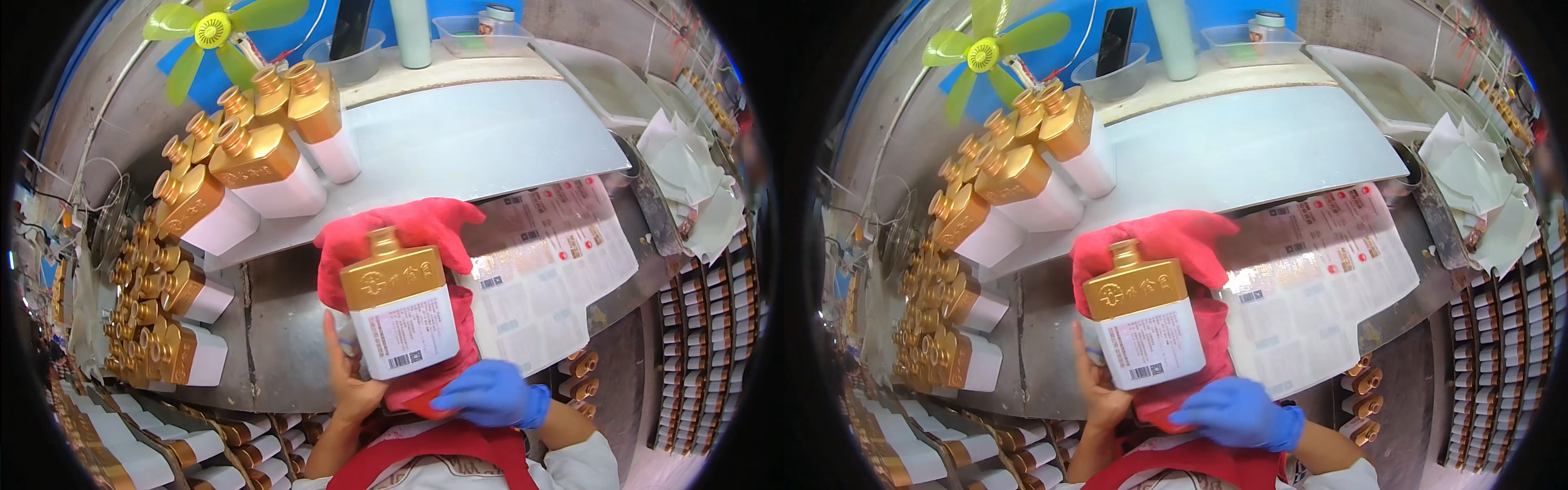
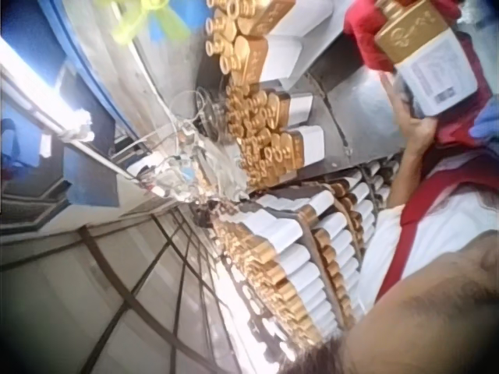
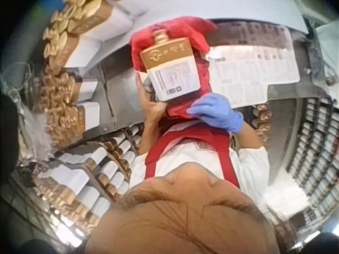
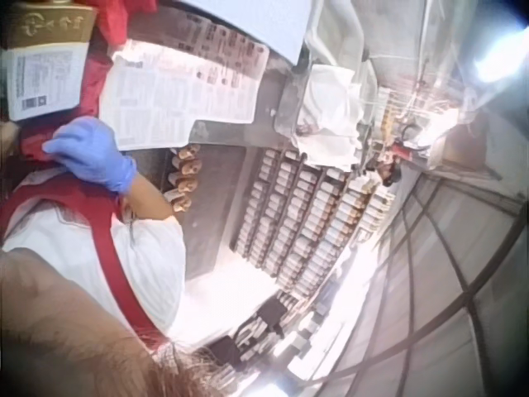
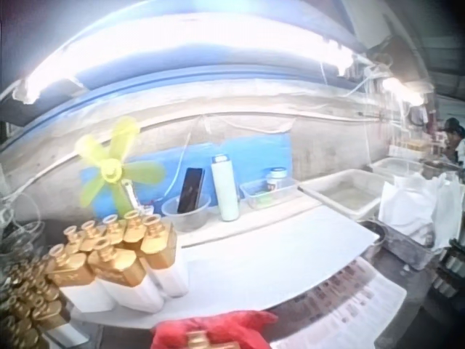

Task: The person applies labels to white bottles with gold tops. They hold the bottle in a red cloth, peel a label from a sheet, and carefully align and smooth it onto the bottle's surface. The person wipes the bottle with a red cloth and places the finished bottle on a nearby table.

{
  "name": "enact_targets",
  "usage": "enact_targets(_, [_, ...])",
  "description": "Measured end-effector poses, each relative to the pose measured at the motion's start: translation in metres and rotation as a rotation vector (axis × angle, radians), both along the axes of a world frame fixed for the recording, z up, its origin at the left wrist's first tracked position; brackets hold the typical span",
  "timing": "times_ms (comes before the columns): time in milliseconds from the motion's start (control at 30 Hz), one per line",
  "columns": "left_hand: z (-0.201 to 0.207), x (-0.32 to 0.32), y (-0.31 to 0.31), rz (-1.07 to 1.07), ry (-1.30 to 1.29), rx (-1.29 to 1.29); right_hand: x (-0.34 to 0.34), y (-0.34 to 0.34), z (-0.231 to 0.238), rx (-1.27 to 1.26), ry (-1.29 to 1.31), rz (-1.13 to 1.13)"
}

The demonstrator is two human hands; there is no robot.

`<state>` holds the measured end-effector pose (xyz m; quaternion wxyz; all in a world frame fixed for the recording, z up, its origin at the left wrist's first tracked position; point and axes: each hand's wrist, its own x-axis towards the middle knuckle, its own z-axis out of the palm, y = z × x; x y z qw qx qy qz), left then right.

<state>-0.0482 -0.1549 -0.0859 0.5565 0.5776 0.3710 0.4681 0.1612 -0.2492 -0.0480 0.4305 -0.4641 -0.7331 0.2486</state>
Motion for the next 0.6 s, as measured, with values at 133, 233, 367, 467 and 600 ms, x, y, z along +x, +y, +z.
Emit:
enact_targets(133, [0.042, -0.016, 0.000, 0.126, 0.538, 0.646, 0.021, 0.010, 0.011, -0.317, 0.767, -0.521])
enact_targets(233, [0.053, -0.001, 0.006, 0.002, 0.626, 1.025, 0.033, 0.020, 0.001, -0.350, 0.901, -0.408])
enact_targets(367, [0.035, 0.021, 0.004, 0.058, 0.698, 0.833, 0.024, 0.019, -0.004, -0.575, 0.837, -0.558])
enact_targets(467, [0.019, 0.018, 0.011, -0.088, 0.742, 0.772, 0.019, 0.024, -0.006, -0.514, 0.668, -0.618])
enact_targets(600, [0.015, 0.021, 0.009, -0.146, 0.678, 0.645, 0.030, 0.026, -0.016, -0.549, 0.555, -0.572])
